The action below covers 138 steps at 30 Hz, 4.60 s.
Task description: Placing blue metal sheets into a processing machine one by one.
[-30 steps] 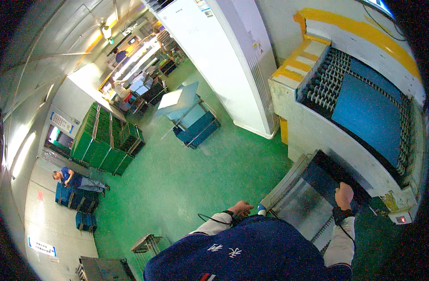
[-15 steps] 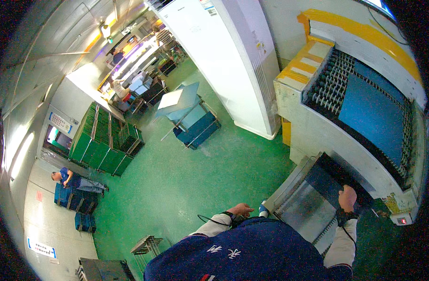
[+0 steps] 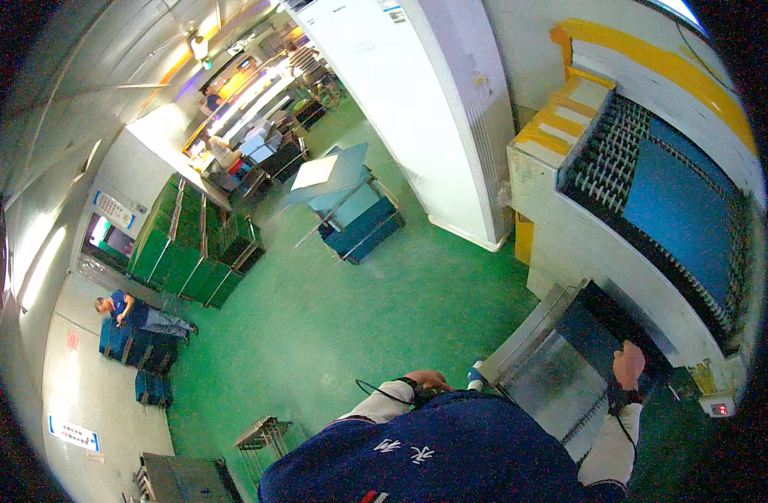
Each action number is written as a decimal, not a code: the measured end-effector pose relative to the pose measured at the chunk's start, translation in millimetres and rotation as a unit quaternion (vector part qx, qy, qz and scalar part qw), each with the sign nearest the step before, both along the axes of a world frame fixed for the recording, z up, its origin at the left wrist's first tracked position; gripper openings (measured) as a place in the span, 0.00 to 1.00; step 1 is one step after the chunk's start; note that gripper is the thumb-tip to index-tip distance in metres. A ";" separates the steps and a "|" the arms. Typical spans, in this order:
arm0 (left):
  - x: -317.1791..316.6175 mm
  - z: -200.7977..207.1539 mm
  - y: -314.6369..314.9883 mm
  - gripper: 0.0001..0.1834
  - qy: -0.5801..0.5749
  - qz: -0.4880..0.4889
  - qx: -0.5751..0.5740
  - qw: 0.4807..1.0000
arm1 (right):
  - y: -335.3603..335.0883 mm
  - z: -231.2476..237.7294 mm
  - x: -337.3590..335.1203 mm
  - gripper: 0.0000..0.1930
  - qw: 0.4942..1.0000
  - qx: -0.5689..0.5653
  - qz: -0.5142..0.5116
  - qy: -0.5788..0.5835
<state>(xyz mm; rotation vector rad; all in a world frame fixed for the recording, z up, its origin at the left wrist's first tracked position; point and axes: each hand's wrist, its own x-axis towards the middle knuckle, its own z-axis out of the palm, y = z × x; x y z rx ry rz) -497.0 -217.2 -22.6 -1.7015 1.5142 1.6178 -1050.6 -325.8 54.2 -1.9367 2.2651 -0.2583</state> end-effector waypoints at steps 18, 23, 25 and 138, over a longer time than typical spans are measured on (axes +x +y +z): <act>-11.1 18.0 -13.6 0.46 0.018 -0.030 0.094 0.995 | 1.0 11.5 7.3 0.19 1.000 -0.008 -0.006 0.030; -15.1 51.0 -17.8 0.43 0.079 -0.073 0.059 0.993 | 1.2 11.0 5.4 0.19 0.999 0.010 -0.025 0.031; -14.2 48.3 -16.2 0.39 0.077 -0.083 0.073 0.991 | 0.4 25.7 15.8 0.19 0.999 0.035 -0.022 0.012; -14.1 -50.9 5.7 0.22 0.007 0.165 -0.019 0.986 | -0.5 18.0 13.9 0.18 0.999 0.029 -0.021 0.035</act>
